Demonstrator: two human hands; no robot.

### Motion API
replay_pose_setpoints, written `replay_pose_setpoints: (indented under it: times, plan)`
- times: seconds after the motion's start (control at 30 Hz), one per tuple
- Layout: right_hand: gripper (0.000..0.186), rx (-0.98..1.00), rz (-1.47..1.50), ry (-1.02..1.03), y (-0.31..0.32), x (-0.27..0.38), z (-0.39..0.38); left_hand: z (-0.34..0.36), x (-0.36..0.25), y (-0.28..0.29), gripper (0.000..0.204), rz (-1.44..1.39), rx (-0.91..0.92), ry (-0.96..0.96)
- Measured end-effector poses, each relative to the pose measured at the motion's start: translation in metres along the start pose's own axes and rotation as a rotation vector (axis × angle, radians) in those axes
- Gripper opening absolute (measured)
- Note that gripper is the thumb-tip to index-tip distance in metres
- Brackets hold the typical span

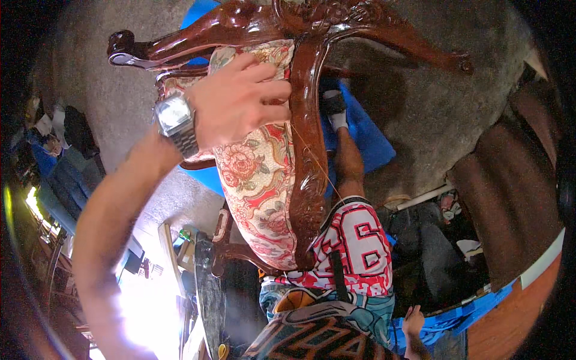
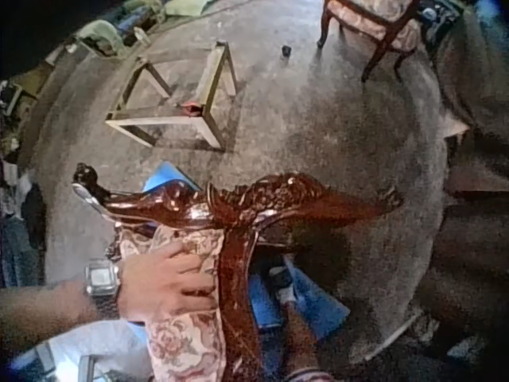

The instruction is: The person positions the cushion fabric onto a wooden armchair and hand-sews the fabric along the chair frame using a curved needle and thread.

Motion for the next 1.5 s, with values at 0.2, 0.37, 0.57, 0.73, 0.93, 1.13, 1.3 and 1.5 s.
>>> replay_pose_setpoints:
  times: [0.2, 0.37, 0.57, 0.73, 0.93, 1.13, 1.3, 1.5]
  plan:
    - [0.028, -0.089, -0.001, 0.042, 0.007, 0.009, 0.004, 0.018, -0.002, 0.004, 0.029, 0.014, 0.043, -0.178]
    - [0.025, -0.147, 0.111, 0.082, 0.019, 0.017, 0.005, 0.022, 0.000, 0.001, 0.026, -0.033, 0.098, -0.192]
    - [0.026, -0.115, 0.095, -0.025, 0.021, 0.010, 0.008, 0.026, -0.003, -0.003, 0.025, -0.092, 0.109, -0.200]
    - [0.024, -0.131, 0.097, -0.008, 0.024, 0.009, 0.011, 0.025, -0.013, -0.013, 0.030, -0.132, -0.014, -0.223]
    - [0.020, -0.034, 0.115, 0.004, 0.003, 0.019, -0.008, 0.008, -0.026, -0.001, 0.031, 0.046, -0.387, 0.381]
    - [0.036, 0.034, 0.083, 0.049, -0.015, 0.023, -0.007, -0.050, -0.032, -0.001, 0.025, 0.153, -0.648, 1.244]
    - [0.039, 0.015, 0.055, 0.126, -0.011, 0.024, 0.000, -0.053, -0.031, -0.002, 0.023, 0.113, -0.698, 1.205]
    - [0.034, -0.134, 0.069, 0.113, -0.003, 0.026, 0.008, -0.043, -0.024, -0.007, 0.016, 0.112, -0.432, 1.130]
Point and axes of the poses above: each hand's wrist, its own z-axis towards the middle knuckle, its own y-axis out of the back of the hand, x = y × z, the point moved 9 cm from there along z, towards the middle knuckle, and after that the axes turned 14 degrees about -x, right-handed, at the moved point
